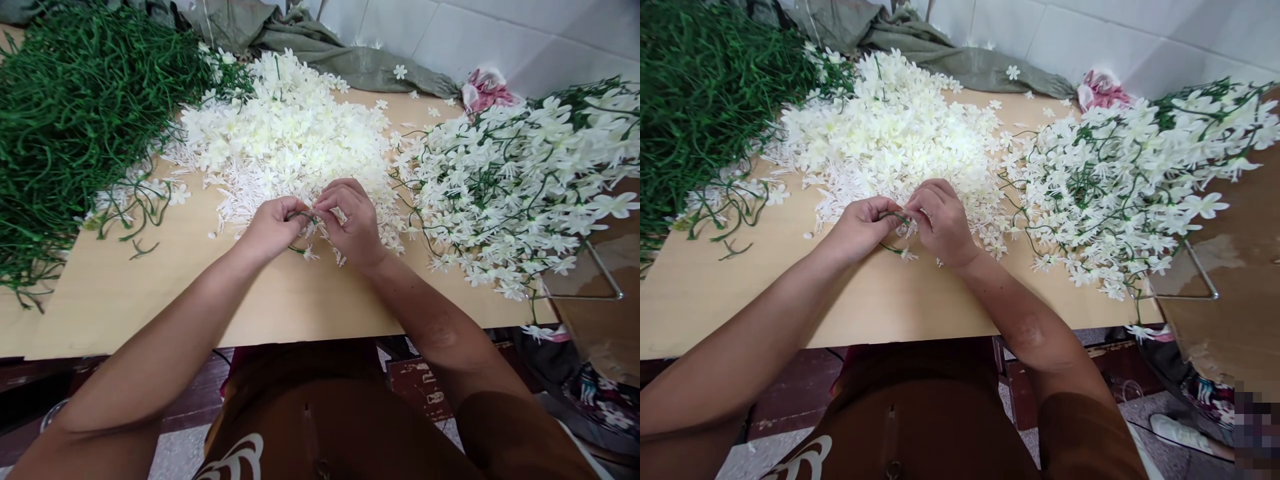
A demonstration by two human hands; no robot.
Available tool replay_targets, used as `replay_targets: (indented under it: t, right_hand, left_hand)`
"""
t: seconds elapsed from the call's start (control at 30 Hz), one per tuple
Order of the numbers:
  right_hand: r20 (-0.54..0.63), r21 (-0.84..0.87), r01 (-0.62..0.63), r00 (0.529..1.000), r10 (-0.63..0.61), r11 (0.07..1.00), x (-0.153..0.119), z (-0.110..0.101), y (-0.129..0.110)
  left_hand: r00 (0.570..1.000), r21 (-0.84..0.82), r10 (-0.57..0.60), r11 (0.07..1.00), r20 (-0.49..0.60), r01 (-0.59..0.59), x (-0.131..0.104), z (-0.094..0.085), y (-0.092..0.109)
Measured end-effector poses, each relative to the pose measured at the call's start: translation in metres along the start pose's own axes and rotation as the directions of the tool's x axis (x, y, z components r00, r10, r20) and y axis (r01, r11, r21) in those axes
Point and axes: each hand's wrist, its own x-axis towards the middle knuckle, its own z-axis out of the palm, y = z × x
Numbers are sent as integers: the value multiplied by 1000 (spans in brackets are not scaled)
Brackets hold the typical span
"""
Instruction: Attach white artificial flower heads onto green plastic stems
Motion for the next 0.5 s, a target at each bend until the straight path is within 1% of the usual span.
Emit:
replay_targets:
  t: [0.07,0.13,0.17,0.23,0.3,0.4,0.5]
  right_hand:
    - [-12,36,-39,999,39,999,-1,0,1]
    - [-25,129,-135,990,140,982,-2,-1,2]
    - [-28,194,-197,978,206,961,-2,-2,3]
    - [-14,316,-322,939,343,892,-1,-2,5]
    - [0,395,-407,897,442,824,0,-2,6]
    - [22,465,-467,856,517,753,1,0,6]
    - [61,509,-487,843,535,710,1,3,3]
  left_hand:
    - [1000,-7,4,1000,31,-4,-1,0,-1]
    - [998,-20,18,1000,65,-17,-1,-2,0]
    - [997,-21,28,999,75,-26,-2,-2,1]
    - [996,-12,44,999,74,-43,-2,-4,3]
    - [998,-5,40,999,54,-40,-2,-5,5]
    - [1000,-35,11,999,10,-11,0,-4,7]
    - [1000,-71,11,997,-21,-12,2,-2,7]
